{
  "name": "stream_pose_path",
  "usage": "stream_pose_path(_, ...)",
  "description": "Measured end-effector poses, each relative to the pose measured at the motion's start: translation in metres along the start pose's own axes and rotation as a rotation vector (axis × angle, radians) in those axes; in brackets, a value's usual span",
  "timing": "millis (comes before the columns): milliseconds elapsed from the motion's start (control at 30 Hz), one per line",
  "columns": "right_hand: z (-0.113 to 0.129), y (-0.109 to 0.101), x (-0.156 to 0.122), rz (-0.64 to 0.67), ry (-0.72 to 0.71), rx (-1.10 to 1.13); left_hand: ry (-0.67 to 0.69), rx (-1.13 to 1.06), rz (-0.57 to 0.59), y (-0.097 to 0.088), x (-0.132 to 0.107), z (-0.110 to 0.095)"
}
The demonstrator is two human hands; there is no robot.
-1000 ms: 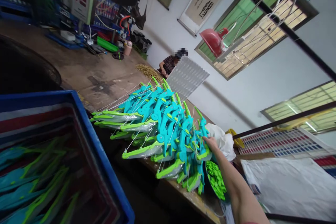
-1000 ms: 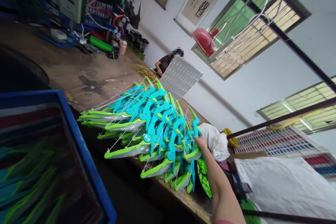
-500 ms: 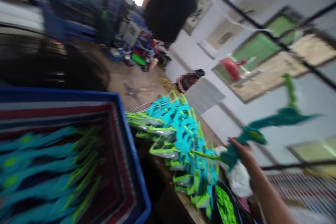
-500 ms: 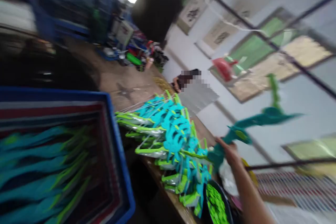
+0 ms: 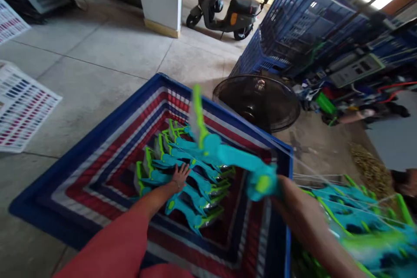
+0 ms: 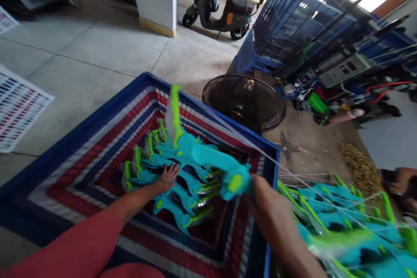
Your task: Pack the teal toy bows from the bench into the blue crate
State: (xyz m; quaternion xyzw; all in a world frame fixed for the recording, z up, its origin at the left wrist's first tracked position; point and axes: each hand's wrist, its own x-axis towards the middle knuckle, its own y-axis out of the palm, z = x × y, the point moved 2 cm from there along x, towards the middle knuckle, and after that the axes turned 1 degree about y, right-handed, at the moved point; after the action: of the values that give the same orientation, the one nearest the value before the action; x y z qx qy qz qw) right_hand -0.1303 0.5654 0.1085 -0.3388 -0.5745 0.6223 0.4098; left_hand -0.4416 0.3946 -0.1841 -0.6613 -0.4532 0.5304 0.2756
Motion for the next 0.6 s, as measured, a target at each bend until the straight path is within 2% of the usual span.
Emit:
stream_pose_path(33,0.026,0.021,0.009,0.068,-0.105,0.017,0.012,0.002,0.006,0.003,0.002,-0.001)
stream_pose_path(100,0.078,0.077,0.025,0.212,-0.290,0.011,0.018,0.011,0.016,0.011,0.003,0.000)
stream_pose_path(167,0.119,0.142,0.037,0.305,-0.352,-0.044,0.033,0.028,0.001,0.019,0.002,0.003)
stream_pose_path(267,0.149,0.232,0.046,0.349,-0.299,-0.124,0.076,0.044,-0.055,0.029,0.000,0.006)
stream_pose_path(333,0.154,0.276,0.048,0.366,-0.289,-0.136,0.089,0.047,-0.090,0.034,-0.002,0.007)
stream_pose_path(400,0.155,0.307,0.050,0.385,-0.285,-0.130,0.087,0.066,-0.109,0.040,-0.004,0.007)
stream_pose_path(467,0.155,0.327,0.051,0.401,-0.269,-0.128,0.082,0.095,-0.116,0.046,-0.004,0.006)
stream_pose_path(600,0.156,0.346,0.048,0.419,-0.259,-0.143,0.072,0.148,-0.134,0.059,-0.004,0.005)
